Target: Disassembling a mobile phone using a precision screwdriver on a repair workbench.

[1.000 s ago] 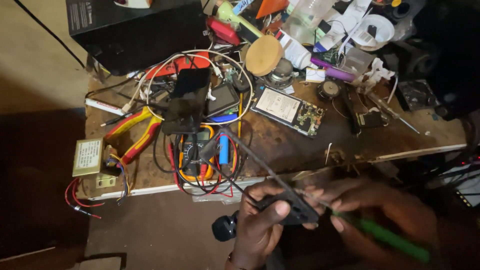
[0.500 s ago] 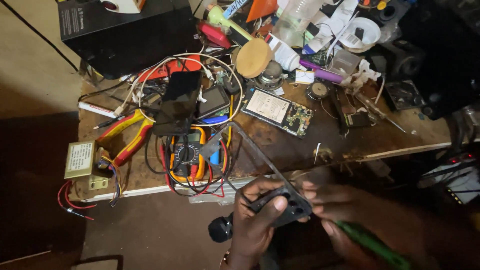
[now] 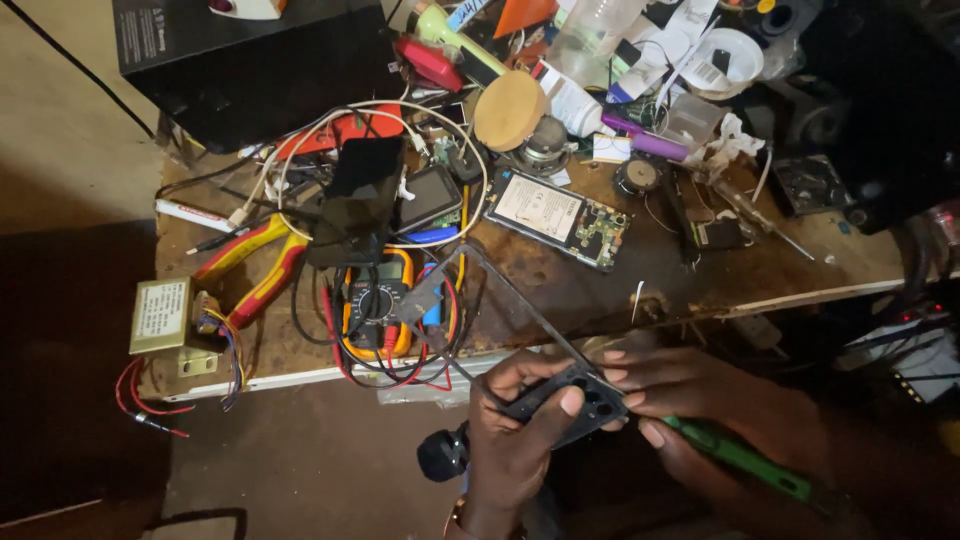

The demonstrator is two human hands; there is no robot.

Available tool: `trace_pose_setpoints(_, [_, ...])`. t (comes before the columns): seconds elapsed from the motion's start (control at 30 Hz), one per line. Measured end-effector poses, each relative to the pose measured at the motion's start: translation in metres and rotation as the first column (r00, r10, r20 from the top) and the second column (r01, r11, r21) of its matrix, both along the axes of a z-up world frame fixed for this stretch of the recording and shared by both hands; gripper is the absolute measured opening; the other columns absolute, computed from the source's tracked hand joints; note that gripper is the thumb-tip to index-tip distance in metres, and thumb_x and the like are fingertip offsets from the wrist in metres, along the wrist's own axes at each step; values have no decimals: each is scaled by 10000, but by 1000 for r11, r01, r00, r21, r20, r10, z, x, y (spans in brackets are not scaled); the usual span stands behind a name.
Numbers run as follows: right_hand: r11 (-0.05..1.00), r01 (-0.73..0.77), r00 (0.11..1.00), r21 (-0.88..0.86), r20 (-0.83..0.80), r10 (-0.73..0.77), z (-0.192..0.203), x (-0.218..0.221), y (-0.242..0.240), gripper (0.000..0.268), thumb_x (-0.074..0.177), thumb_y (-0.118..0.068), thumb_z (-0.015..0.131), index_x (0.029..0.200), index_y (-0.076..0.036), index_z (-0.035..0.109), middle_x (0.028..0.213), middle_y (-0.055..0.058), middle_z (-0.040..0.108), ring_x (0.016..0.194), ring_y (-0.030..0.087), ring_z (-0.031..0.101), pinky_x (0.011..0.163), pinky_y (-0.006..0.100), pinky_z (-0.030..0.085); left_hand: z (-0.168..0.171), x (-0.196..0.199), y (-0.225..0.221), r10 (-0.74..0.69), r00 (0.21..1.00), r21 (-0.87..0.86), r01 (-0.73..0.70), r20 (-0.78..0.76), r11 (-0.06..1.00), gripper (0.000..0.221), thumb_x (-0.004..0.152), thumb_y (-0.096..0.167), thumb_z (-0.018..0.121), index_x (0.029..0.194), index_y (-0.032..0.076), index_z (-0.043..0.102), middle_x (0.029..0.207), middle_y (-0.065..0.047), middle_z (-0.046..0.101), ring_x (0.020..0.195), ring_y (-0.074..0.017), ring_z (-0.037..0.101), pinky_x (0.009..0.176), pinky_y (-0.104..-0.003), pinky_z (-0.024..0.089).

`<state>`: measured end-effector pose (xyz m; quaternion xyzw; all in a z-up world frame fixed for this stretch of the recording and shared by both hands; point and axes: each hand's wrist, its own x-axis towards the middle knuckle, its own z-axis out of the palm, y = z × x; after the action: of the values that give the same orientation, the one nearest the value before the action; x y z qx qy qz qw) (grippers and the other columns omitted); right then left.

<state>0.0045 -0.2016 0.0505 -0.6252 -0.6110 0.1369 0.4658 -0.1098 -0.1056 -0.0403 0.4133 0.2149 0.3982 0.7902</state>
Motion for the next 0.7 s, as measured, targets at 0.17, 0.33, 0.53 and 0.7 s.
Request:
trace_pose_setpoints(0.17, [999,20,1000,51,-20,-19,-14,3,-5,144,765,-81,534,901,-84,581,903,45,674,923,192,675,847,277,521,11,-1,-1,-105,990,-16,107,96,994,173,734,93,668,836,-27,599,788,-161,645,711,-265,645,566,-421,595])
trace_pose_setpoints(0.33, [953,299,890,-56,-342,-300,-20,-1,-6,453,613,-33,664,1020,-12,466,874,157,698,838,202,714,759,261,573,9,-1,1,-90,994,62,94,-63,994,191,721,156,681,853,23,642,801,-104,672,754,-191,651,620,-338,555])
trace_pose_setpoints(0.53, [870,450,850,-202,-202,-487,-20,8,-9,143,613,-46,704,739,-56,637,738,46,697,704,98,655,633,199,516,18,2,1,-77,976,201,118,-205,972,177,714,168,676,834,39,676,799,-75,687,761,-134,643,645,-278,535])
trace_pose_setpoints(0.7, [939,309,881,-152,-327,-343,-10,13,-6,124,665,-52,648,737,-58,547,752,84,700,710,139,689,662,238,543,20,2,0,-79,980,197,116,-184,974,152,714,142,678,826,39,676,808,-79,693,759,-136,649,647,-273,535])
